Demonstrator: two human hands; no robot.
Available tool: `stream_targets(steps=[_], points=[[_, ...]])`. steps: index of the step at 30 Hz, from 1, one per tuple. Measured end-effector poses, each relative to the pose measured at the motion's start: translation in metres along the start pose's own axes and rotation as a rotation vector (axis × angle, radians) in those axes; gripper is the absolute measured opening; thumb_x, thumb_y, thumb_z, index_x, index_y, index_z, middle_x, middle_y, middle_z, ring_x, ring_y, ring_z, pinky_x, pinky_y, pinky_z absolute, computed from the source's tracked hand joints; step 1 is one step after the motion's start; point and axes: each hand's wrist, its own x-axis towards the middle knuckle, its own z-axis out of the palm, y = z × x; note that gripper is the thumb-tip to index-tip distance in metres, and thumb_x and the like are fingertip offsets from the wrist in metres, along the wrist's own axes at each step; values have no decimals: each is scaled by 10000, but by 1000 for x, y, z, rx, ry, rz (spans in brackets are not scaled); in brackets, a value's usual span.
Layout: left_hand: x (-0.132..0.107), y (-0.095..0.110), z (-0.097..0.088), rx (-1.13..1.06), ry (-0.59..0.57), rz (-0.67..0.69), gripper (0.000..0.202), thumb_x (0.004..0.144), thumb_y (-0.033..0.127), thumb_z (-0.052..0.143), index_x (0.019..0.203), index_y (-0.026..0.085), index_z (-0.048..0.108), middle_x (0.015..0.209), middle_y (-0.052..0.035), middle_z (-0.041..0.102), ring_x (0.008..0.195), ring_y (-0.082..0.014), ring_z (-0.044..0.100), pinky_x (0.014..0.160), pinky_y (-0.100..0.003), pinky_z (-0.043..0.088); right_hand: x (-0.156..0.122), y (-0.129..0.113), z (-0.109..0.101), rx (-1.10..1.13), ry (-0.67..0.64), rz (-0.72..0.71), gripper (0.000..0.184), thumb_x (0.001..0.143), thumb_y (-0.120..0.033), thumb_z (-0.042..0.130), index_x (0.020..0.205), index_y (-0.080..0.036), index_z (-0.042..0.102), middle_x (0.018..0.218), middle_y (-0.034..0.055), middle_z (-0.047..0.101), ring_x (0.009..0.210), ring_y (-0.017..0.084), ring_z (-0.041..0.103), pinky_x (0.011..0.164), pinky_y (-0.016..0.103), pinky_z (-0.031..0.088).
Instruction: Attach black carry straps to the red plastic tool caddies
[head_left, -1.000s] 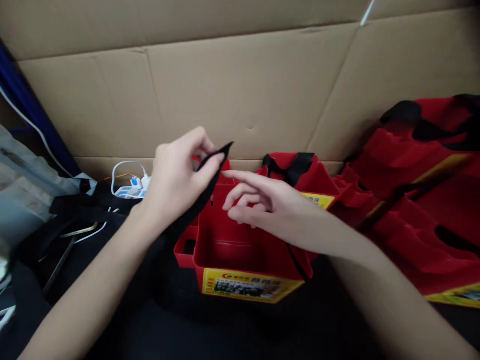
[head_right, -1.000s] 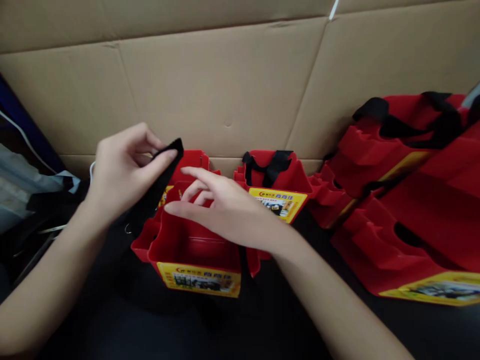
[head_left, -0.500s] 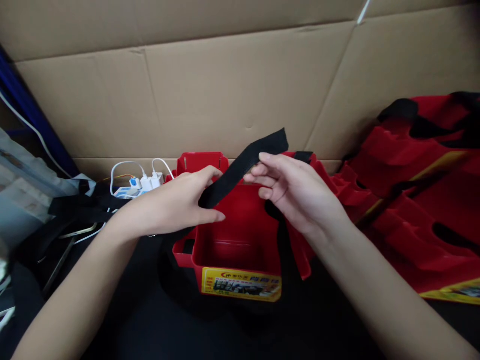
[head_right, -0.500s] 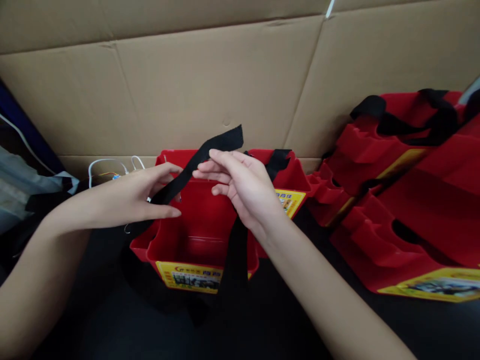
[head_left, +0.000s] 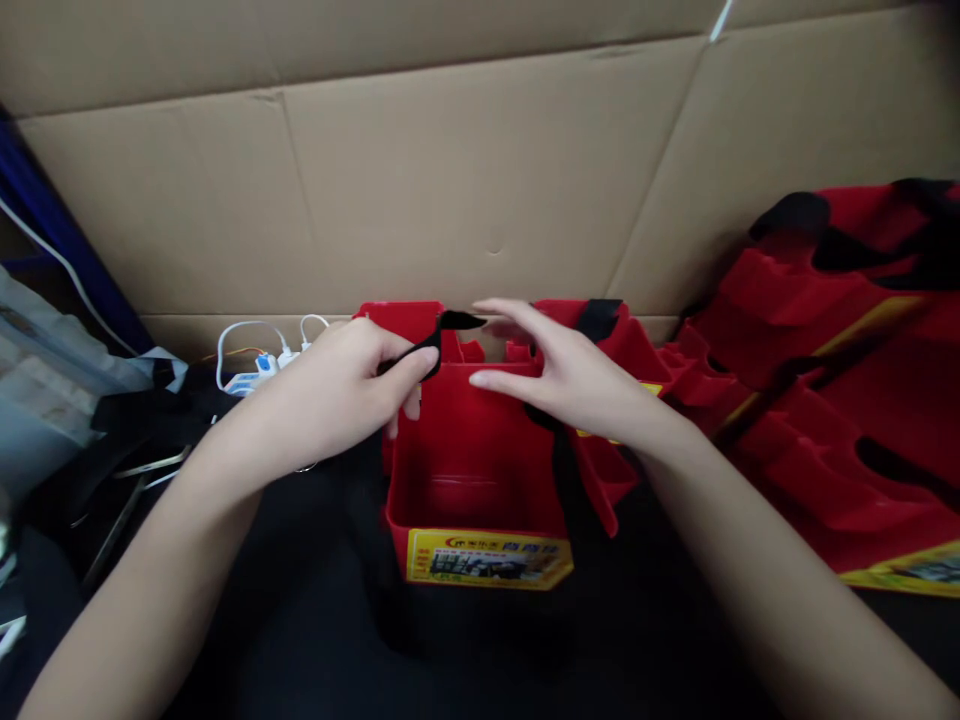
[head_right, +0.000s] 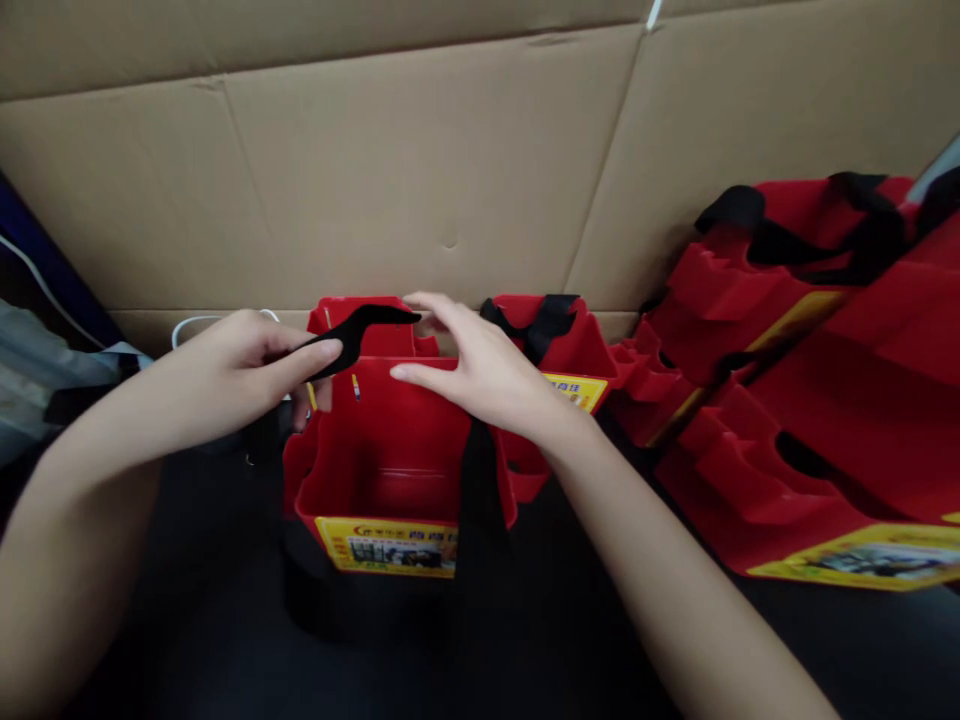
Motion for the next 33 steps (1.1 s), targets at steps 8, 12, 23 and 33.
stream_targets(steps=[8,12,23,33], points=[[3,-5,-2,-50,304,-4,323,797,377,484,668,143,665,526,6,610,465,-98,514,434,-184,367,-6,0,-6,-390,-259,107,415,829,-366,491,1241,-313,503,1059,20,647,920,215,612,814,355,464],[1,-7,-9,-45,260,45,265,805,305,483,699,147,667,516,16,607,452,-88,528,422,-158,381,-11,-8,-7,-382,-268,166,435,815,-406,506,1238,-301,503,1070,52,633,936,244,605,821,392,467],[-5,-12,-13,-162,-265,70,290,853,205,440,1060,266,632,606,28,651,444,-102,596,414,-172,463,-1,-8,-12,572,-3,107,752,643,-321,710,1311,-321,366,1022,18,634,797,146,627,653,276,512],[10,0,23,-25,78,232,249,773,314,588,999,217,628,879,4,675,767,-139,610,688,-229,455,-4,-32,4,330,-17,104,177,739,-327,633,809,-165,649,700,6,655,515,77,546,476,208,419]])
